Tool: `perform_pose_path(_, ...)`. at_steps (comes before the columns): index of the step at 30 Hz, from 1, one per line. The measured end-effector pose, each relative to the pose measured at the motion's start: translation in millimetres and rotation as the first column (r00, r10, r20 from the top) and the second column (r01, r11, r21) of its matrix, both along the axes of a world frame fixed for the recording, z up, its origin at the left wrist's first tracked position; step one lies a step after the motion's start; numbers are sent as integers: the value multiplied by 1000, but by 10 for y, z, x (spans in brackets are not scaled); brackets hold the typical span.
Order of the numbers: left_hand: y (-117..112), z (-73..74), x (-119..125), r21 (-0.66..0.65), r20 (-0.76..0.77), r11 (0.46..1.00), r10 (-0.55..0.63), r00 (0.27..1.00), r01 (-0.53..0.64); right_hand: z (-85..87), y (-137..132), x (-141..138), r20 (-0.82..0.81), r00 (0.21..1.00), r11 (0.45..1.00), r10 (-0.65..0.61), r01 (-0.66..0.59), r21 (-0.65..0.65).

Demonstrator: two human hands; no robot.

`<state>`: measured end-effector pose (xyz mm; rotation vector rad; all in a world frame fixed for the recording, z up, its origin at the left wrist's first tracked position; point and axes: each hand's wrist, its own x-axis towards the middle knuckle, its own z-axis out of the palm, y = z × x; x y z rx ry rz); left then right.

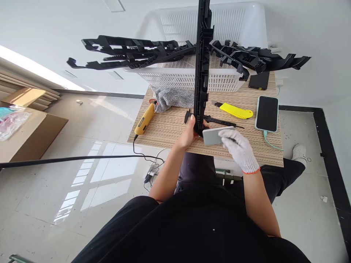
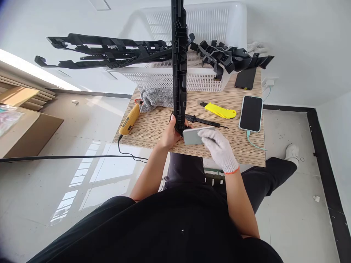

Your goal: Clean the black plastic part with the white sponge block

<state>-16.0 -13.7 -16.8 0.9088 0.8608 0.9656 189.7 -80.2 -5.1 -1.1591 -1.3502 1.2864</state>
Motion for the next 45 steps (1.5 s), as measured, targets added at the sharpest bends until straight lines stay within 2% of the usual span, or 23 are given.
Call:
perform_pose_path(2,-1,2,0,15,-17,1000,-3,1000,4,-18,-3,-4,-8,997,997,-75,75,22)
perform_pose_path(5,-5,18,7,3,-28,1000,-13,1000,13,-21,-8,-9,106,993,995,46,-54,82)
perform_pose_path(6,-7,25,11,-6,-32,1000,-6,999,6,-17,-9,-9,113,993,994,46,-56,88)
perform_pose_path(9,-7,47,22,-8,-45,1000,20,999,-20,2,-17,-10,33,994,992,-107,105,70)
perform_pose_path(10,-7,53,25,2,-45,1000,15,999,-15,8,-21,-11,31,994,992,-108,105,68)
perform_pose_path(13,-8,62,27,41,-64,999,-23,998,26,20,-41,-24,133,990,993,55,-68,94)
perform_pose_path(14,-10,61,26,57,-78,998,-29,997,33,18,-48,-32,140,989,992,56,-70,101)
perform_pose_path(16,-15,53,22,99,-120,995,-20,993,32,4,-62,-47,60,993,990,-103,97,99)
perform_pose_path(18,-19,40,15,134,-167,991,1,986,21,-16,-73,-58,-47,958,956,-284,286,63)
perform_pose_path(19,-20,35,10,140,-179,990,11,984,14,-25,-78,-58,-73,946,947,-315,318,44)
perform_pose_path(23,-28,43,-6,130,-175,991,27,984,-4,-41,-90,-21,-98,973,977,-208,211,21)
perform_pose_path(26,-43,73,-10,195,-245,979,-4,970,53,-28,-85,4,-161,964,976,-213,219,16)
perform_pose_path(30,-58,53,-6,168,-159,984,-30,987,57,12,-31,-89,-9,1000,999,25,-25,49)
perform_pose_path(31,-57,33,-5,137,-141,990,-19,990,39,20,-9,-134,-1,1000,998,29,-28,49)
perform_pose_path(34,-45,-33,-10,27,-132,1000,19,991,-16,30,49,-260,-108,986,991,-130,134,25)
perform_pose_path(38,-29,-64,-29,-73,-46,997,15,999,-18,25,71,-315,-105,993,999,-48,48,-7)
perform_pose_path(42,-37,-10,-31,-84,-89,996,-24,996,16,22,52,-294,-144,980,991,-135,131,-35)
perform_pose_path(45,-49,33,-13,-81,-34,997,-17,999,15,23,39,-279,-76,997,1000,-18,17,-8)
